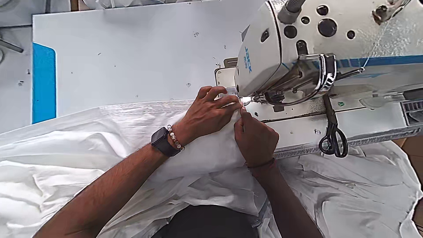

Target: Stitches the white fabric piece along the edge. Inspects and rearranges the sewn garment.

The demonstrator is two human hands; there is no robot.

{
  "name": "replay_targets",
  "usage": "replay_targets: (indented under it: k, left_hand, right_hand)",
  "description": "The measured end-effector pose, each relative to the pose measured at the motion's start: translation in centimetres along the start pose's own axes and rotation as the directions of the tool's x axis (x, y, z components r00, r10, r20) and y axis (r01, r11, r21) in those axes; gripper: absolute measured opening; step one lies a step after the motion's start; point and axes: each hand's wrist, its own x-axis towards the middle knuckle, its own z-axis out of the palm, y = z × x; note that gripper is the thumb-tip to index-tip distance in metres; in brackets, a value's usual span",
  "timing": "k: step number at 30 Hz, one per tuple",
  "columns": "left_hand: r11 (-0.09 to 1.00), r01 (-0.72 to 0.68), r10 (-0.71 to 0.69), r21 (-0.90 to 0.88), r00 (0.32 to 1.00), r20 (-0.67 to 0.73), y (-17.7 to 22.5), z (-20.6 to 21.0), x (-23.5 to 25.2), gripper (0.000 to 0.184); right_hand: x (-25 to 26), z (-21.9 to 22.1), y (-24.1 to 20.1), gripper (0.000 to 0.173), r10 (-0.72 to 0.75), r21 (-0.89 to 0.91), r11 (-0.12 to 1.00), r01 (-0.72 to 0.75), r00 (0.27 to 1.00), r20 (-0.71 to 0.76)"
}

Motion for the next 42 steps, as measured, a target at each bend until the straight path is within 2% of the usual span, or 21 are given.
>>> replay_targets:
  k: [6,12,20,24,27,30,35,37,39,42]
  left_hand:
    - [0.998,0.035,-0.034,0.050,0.999,-0.010,0.7,0.2,-0.6,0.036]
    - [0.988,0.117,-0.120,0.103,0.992,0.026,1.4,0.1,-0.8,0.041]
    - [0.994,0.110,-0.110,0.015,0.994,-0.001,1.7,0.2,-1.3,0.040]
    - [0.991,0.130,-0.130,-0.013,0.991,0.017,2.4,0.2,-3.0,0.041]
    - [0.971,0.197,-0.198,-0.136,0.980,0.007,3.4,-0.2,-3.8,0.034]
    - [0.941,0.264,-0.266,-0.210,0.964,0.019,3.9,-0.3,-4.7,0.038]
    - [0.868,0.377,-0.376,-0.324,0.924,0.067,4.3,-1.3,-3.6,0.044]
    - [0.840,0.384,-0.380,-0.384,0.921,0.090,4.4,-1.6,-2.3,0.037]
    - [0.802,0.395,-0.393,-0.448,0.914,0.102,4.7,-1.9,-1.4,0.024]
    - [0.784,0.409,-0.419,-0.467,0.904,0.088,4.9,-2.3,-0.9,0.018]
  right_hand:
    - [-0.5,-0.1,0.5,0.038,-0.037,0.040,0.999,0.036,0.999,0.014]
    - [-0.7,-0.1,-0.3,0.041,-0.010,-0.013,1.000,0.011,0.999,0.042]
    - [-1.4,-0.2,-0.3,0.038,0.000,0.026,1.000,0.000,1.000,0.007]
    - [-1.4,-0.5,-0.4,0.029,0.076,0.167,0.983,-0.070,0.997,-0.029]
    - [-0.2,-0.5,-0.5,0.032,0.186,0.251,0.949,-0.189,0.982,0.038]
    - [0.2,-0.5,-0.5,0.021,0.239,0.285,0.924,-0.254,0.967,0.087]
    - [-0.9,-1.6,1.3,0.017,0.203,0.615,0.741,-0.271,0.963,0.180]
    - [-1.0,-1.9,1.7,0.016,0.173,0.715,0.658,-0.237,0.971,0.162]
    - [-1.2,-2.4,1.9,0.014,0.199,0.742,0.616,-0.265,0.964,0.179]
    - [-1.4,-2.3,1.4,0.010,0.275,0.731,0.631,-0.260,0.956,0.103]
